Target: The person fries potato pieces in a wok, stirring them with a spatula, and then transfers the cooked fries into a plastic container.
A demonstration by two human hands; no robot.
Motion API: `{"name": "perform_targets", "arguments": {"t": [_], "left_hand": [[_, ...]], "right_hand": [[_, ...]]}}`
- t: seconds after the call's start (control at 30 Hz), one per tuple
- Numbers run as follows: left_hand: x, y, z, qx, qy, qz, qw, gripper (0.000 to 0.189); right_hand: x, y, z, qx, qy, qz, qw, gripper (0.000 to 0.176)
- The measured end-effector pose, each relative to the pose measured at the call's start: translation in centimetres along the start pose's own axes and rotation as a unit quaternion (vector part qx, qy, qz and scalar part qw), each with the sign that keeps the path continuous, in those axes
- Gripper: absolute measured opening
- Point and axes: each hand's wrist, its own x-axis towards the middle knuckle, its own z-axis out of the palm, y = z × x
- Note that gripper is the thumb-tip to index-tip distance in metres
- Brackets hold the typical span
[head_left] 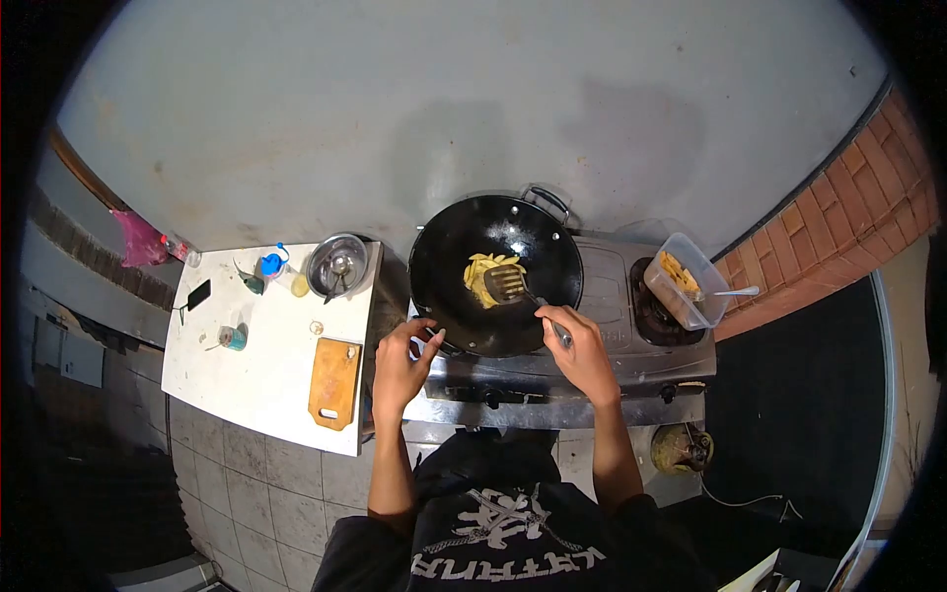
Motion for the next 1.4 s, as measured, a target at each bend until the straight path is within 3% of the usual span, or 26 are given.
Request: {"name": "perform_targets", "arguments": {"t": [0.77,0.83,1.13,1.4], "left_hand": [[0.5,0.4,0.3,-0.005,0.012,0.017,1.0,0.029],[0.5,1.2,-0.1,-0.005,-0.016,-0.04,0.999,0.027],[0.4,0.4,0.3,-0.01,0.028,0.003,1.0,0.025],[0.4,1.2,-0.1,-0.015,0.002,-0.042,0.999,0.026]], "right_hand": [[-0.1,0.9,-0.1,-0.019,-0.037,0.008,0.999,0.017],[-0.1,0.6,-0.2,-0.026,-0.015,0.008,1.0,0.018],[0.1,0.8,0.3,-0.042,-0.028,-0.015,0.999,0.018],[0.3,1.0,0.4,-0.044,-0.002,-0.021,0.999,0.018]]}}
